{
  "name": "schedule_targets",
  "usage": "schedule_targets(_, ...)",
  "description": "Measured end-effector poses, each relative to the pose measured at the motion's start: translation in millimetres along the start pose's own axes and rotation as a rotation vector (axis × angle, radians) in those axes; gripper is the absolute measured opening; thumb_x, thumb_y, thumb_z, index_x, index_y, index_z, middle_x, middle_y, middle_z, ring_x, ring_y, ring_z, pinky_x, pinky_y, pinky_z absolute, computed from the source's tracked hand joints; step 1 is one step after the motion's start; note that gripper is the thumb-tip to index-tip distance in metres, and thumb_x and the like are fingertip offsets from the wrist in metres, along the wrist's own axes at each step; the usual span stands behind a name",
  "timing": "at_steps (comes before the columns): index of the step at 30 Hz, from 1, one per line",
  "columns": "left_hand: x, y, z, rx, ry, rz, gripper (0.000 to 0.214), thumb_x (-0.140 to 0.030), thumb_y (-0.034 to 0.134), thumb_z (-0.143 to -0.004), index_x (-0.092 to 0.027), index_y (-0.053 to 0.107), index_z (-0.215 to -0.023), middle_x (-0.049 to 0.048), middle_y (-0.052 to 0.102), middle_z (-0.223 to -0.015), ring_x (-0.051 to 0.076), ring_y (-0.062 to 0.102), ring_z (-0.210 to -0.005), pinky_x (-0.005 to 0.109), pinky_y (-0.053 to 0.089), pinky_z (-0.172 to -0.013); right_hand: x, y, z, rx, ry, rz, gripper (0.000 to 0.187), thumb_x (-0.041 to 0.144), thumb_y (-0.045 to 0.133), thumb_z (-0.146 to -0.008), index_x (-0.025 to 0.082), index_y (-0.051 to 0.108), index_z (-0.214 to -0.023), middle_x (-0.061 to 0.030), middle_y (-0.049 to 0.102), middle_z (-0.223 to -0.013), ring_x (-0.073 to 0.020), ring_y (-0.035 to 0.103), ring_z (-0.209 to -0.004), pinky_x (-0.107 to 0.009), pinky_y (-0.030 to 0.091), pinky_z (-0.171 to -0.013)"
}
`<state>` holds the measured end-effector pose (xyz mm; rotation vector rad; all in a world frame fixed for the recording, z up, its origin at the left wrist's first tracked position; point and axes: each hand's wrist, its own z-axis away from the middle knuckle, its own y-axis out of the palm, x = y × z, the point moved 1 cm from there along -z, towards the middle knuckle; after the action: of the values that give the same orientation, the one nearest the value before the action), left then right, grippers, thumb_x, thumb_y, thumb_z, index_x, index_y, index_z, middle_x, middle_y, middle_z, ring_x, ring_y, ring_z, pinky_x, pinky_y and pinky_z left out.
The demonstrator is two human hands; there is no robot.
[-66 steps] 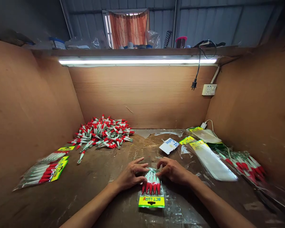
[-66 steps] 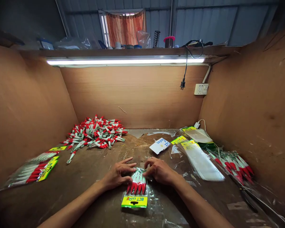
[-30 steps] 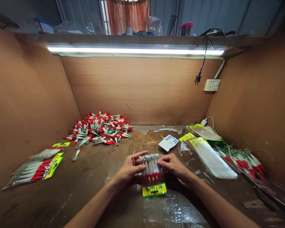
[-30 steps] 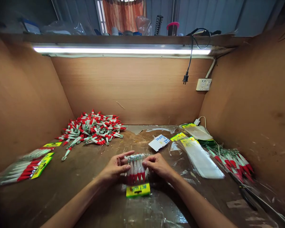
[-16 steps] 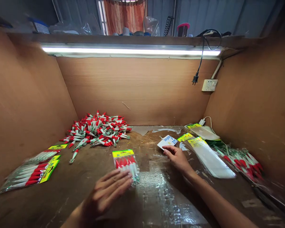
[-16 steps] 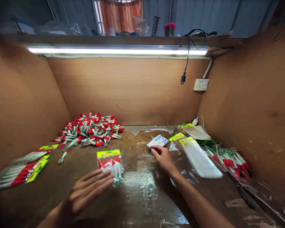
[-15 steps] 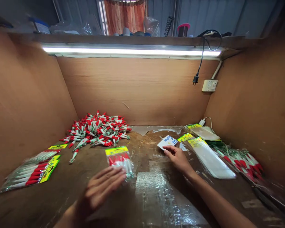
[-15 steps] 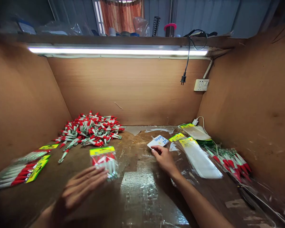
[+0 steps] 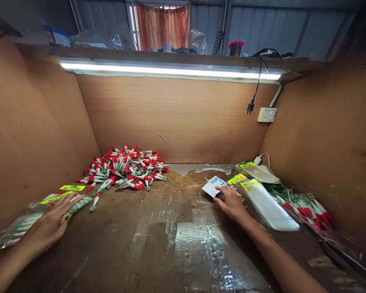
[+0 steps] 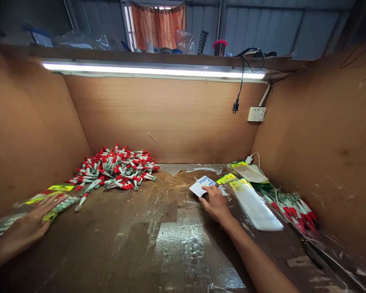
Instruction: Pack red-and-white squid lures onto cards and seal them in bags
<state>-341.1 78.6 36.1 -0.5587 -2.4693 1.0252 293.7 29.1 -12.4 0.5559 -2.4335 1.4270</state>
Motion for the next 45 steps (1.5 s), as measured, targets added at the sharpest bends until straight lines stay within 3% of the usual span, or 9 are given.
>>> schedule_targets(3, -14.6, 17.6, -2.0, 0.006, -0.054, 0.001, 0.058, -0.03, 0.037, -0.091, -0.039, 0.028, -0.148, -0.0072, 0.049, -0.147, 0.031, 0.044, -0.136, 0.057, 0.044, -0.102, 10.5, 5.2, -3.9, 0.026, -0.029, 0.2, 0.054, 0.033, 0.07, -0.079, 0.022, 0.058, -0.13, -0.0136, 0.059, -0.126, -0.0306, 0.053, -0.114, -0.039, 0.041, -0.095)
schedule_targets(8, -127.3, 16.8, -61.6, 0.067, -0.066, 0.183, 0.061, -0.03, 0.05, -0.092, -0.023, 0.031, -0.149, 0.0111, 0.043, -0.151, 0.031, 0.043, -0.137, 0.052, 0.041, -0.108, 32.2, -11.5, -42.1, 0.009, 0.006, 0.267, 0.021, 0.019, 0.05, -0.089, 0.019, 0.069, -0.096, -0.0118, 0.066, -0.102, -0.025, 0.06, -0.096, -0.033, 0.042, -0.085)
schedule_targets(12, -219.3, 14.1, -115.5, 0.106, -0.036, 0.418, 0.081, -0.046, 0.058, -0.09, -0.02, 0.016, -0.154, 0.0154, 0.036, -0.155, 0.029, 0.038, -0.14, 0.046, 0.037, -0.112, 65.4, -15.9, -62.1, -0.085, 0.052, -0.176, 0.021, 0.03, 0.049, -0.09, 0.019, 0.066, -0.096, -0.0058, 0.069, -0.088, -0.0201, 0.063, -0.076, -0.029, 0.045, -0.07)
schedule_targets(15, -253.1, 22.6, -131.0, 0.136, -0.067, 0.463, 0.103, -0.064, 0.064, -0.079, -0.019, 0.01, -0.156, 0.0194, 0.031, -0.156, 0.034, 0.033, -0.142, 0.051, 0.03, -0.113, 90.1, 5.8, -54.8, 0.203, 0.148, -0.54, 0.02, 0.029, 0.054, -0.083, 0.017, 0.064, -0.095, -0.002, 0.067, -0.071, -0.0174, 0.06, -0.058, -0.027, 0.045, -0.056)
schedule_targets(18, -261.3, 38.9, -123.5, 0.301, -0.151, 0.485, 0.109, -0.067, 0.068, -0.072, -0.023, 0.012, -0.156, 0.0188, 0.043, -0.147, 0.038, 0.045, -0.131, 0.051, 0.039, -0.103, 102.9, 30.2, -49.3, 0.379, 0.122, -0.464, 0.025, 0.028, 0.062, -0.079, 0.016, 0.066, -0.101, -0.0038, 0.071, -0.077, -0.0194, 0.065, -0.067, -0.028, 0.048, -0.062)
schedule_targets(22, -261.6, 55.8, -104.7, 0.469, -0.221, 0.492, 0.101, -0.06, 0.067, -0.073, -0.025, 0.021, -0.155, 0.0171, 0.057, -0.13, 0.039, 0.053, -0.117, 0.05, 0.042, -0.095, 123.3, 57.6, -81.3, 0.198, -0.055, -0.008, 0.028, 0.03, 0.057, -0.089, 0.019, 0.064, -0.114, -0.0093, 0.072, -0.104, -0.0234, 0.066, -0.096, -0.031, 0.047, -0.081)
schedule_targets(33, -267.4, 62.7, -92.2, 0.449, -0.268, 0.487, 0.094, -0.05, 0.065, -0.068, -0.02, 0.032, -0.151, 0.0181, 0.055, -0.127, 0.04, 0.048, -0.115, 0.057, 0.037, -0.099, 238.4, 178.0, -184.0, 0.359, -0.29, 0.203, 0.034, 0.033, 0.059, -0.096, 0.015, 0.056, -0.125, -0.0098, 0.059, -0.124, -0.0226, 0.062, -0.104, -0.044, 0.054, -0.087)
schedule_targets(39, -263.3, 58.6, -91.0, 0.469, -0.236, 0.526, 0.098, -0.048, 0.062, -0.069, -0.018, 0.024, -0.154, 0.0211, 0.052, -0.133, 0.042, 0.044, -0.12, 0.058, 0.036, -0.1, 231.9, 187.9, -196.8, 0.42, -0.294, 0.236, 0.037, 0.03, 0.062, -0.092, 0.015, 0.054, -0.125, -0.0125, 0.06, -0.121, -0.0245, 0.062, -0.104, -0.04, 0.052, -0.086)
schedule_targets(45, -264.8, 49.5, -95.7, 0.482, -0.191, 0.544, 0.098, -0.044, 0.062, -0.069, -0.022, 0.02, -0.155, 0.0179, 0.053, -0.131, 0.04, 0.047, -0.117, 0.058, 0.035, -0.101, 214.9, 162.0, -197.8, 0.41, -0.329, 0.131, 0.024, 0.027, 0.065, -0.081, 0.016, 0.062, -0.102, -0.0148, 0.064, -0.112, -0.0256, 0.063, -0.098, -0.031, 0.047, -0.08)
